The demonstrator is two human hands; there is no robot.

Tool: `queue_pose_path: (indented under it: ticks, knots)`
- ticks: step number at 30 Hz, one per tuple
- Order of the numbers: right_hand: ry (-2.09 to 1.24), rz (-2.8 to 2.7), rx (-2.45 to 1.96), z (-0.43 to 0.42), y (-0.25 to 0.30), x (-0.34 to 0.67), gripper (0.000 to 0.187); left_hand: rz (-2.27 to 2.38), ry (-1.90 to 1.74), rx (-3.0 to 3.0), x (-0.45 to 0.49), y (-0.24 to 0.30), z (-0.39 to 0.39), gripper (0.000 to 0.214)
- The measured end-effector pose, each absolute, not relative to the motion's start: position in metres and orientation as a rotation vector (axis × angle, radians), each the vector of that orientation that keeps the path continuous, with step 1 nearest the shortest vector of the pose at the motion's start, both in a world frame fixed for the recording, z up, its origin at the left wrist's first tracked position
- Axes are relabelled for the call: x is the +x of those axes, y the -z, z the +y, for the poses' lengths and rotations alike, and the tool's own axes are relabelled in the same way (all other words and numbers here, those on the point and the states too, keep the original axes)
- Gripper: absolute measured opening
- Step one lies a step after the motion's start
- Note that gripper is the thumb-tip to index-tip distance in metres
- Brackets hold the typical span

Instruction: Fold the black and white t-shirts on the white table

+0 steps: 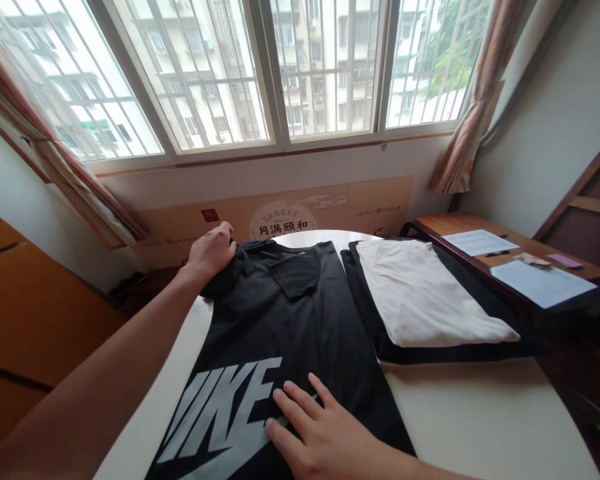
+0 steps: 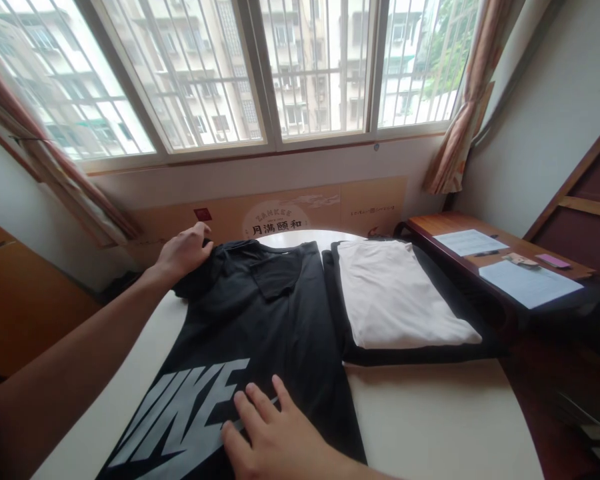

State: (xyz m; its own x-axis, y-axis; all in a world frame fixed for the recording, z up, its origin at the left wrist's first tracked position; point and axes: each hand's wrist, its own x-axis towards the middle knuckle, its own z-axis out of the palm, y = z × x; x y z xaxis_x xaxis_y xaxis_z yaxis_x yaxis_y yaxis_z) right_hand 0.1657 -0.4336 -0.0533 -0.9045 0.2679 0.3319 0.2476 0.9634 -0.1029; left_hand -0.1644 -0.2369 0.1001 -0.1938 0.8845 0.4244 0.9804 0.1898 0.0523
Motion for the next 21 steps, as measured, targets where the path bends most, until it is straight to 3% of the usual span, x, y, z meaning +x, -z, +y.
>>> queue_pose_path:
  ticks: [3,7,13,16,21]
  knots:
    - [-0.080,-2.765,-0.373,-0.433,0.052,0.167,0.046,-2.261,0.466,-1.987,-0.123,-0.114,-0.215,0.033]
    - [-0.015,-2.697,-0.332,-0.435,0.054,0.165,0.039,-2.334,0.756,-2.234,-0.062,-0.117,-0.181,0.017]
    - [0.115,-2.492,-0.192,-0.441,0.057,0.153,0.014,-2.411,1.056,-2.456,0.036,-0.103,-0.152,0.018]
    - [0.125,-2.467,-0.224,-0.440,0.052,0.150,0.023,-2.385,1.167,-2.624,0.055,-0.092,-0.159,0.017]
    - [0.085,-2.281,-0.287,-0.436,0.043,0.152,0.033,-2.109,0.763,-2.879,0.020,-0.075,-0.224,0.017]
